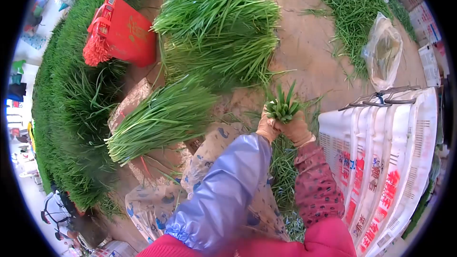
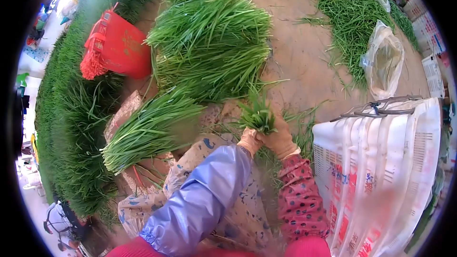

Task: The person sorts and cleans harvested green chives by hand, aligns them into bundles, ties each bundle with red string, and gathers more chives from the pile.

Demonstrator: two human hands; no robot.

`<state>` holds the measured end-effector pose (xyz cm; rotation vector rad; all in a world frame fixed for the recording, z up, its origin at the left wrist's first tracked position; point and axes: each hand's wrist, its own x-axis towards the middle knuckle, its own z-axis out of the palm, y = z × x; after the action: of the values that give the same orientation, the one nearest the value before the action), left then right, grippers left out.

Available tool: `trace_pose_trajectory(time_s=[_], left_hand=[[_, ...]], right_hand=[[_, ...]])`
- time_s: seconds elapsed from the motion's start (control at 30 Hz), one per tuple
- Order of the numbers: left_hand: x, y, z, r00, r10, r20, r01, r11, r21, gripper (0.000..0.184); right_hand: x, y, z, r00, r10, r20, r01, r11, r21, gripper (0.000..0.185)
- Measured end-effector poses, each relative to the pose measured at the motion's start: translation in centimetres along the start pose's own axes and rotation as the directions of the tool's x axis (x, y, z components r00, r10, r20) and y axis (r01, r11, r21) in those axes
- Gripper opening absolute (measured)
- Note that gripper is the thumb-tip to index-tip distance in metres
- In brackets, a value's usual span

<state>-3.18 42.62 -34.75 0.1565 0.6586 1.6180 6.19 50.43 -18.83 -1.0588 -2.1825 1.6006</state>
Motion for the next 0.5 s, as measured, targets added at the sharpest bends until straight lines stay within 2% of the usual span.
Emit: trace_pose_trajectory(time_s=[0.03,0.07,0.1,0.13,0.17,0.2,0.23,0.27,0.3,0.33,0.4,0.43,0.47,0.5], left_hand=[[0.7,-0.5,-0.3,0.997,0.069,-0.028,-0.057,0.955,0.293,0.054],[1.2,-1.3,-0.4,0.991,0.131,-0.03,-0.092,0.825,0.558,0.064],[-0.4,1.0,3.4,0.982,0.164,-0.089,-0.029,0.604,0.797,0.083],[-2.0,3.4,7.4,0.969,0.197,-0.147,0.088,0.281,0.956,0.105],[-3.6,6.0,11.6,0.952,0.228,-0.205,0.216,-0.024,0.976,0.129],[-3.1,7.6,13.9,0.896,0.144,-0.421,0.44,-0.151,0.885,0.13],[-3.0,10.0,16.1,0.85,0.032,-0.526,0.509,-0.312,0.802,0.126],[-3.1,12.4,17.8,0.835,-0.06,-0.546,0.478,-0.412,0.776,0.118],[-3.5,16.1,20.6,0.837,-0.176,-0.518,0.447,-0.324,0.834,0.115],[-4.4,16.6,19.9,0.918,-0.106,-0.381,0.365,-0.141,0.92,0.103],[-6.5,18.8,20.7,0.963,0.104,-0.249,0.24,0.084,0.967,0.092],[-7.8,20.3,22.0,0.97,0.208,-0.124,0.142,-0.075,0.987,0.088],[-9.0,21.0,21.4,0.963,0.269,-0.026,0.035,-0.029,0.999,0.085],[-10.2,21.4,20.6,0.955,0.295,0.037,-0.047,0.024,0.999,0.084]], right_hand=[[0.5,0.5,0.4,0.999,-0.004,-0.045,0.001,0.999,-0.048,0.063],[0.6,1.1,0.6,0.996,-0.001,-0.095,-0.008,0.995,-0.097,0.059],[1.1,-0.9,0.6,0.975,0.105,-0.193,-0.128,0.986,-0.108,0.054],[1.6,-2.9,0.5,0.934,0.209,-0.288,-0.246,0.964,-0.097,0.05],[2.6,-1.3,0.6,0.927,0.18,-0.328,-0.195,0.981,-0.013,0.049],[3.0,-3.0,-0.3,0.914,0.164,-0.37,-0.176,0.984,0.002,0.043],[4.1,-1.9,-0.7,0.895,0.195,-0.4,-0.221,0.975,-0.019,0.037],[3.4,-4.0,-1.5,0.906,0.056,-0.42,0.001,0.991,0.135,0.025],[3.2,-4.1,-1.8,0.92,0.035,-0.391,0.057,0.974,0.22,0.023],[3.4,-2.3,-1.2,0.916,0.058,-0.397,0.037,0.973,0.227,0.023],[3.5,1.3,0.2,0.947,0.027,-0.32,0.03,0.985,0.171,0.038],[3.6,0.5,0.0,0.965,0.172,-0.2,-0.165,0.985,0.053,0.04],[3.9,0.4,0.5,0.954,0.214,-0.212,-0.241,0.963,-0.116,0.04],[3.6,-1.2,0.3,0.943,0.26,-0.208,-0.273,0.961,-0.039,0.04]])
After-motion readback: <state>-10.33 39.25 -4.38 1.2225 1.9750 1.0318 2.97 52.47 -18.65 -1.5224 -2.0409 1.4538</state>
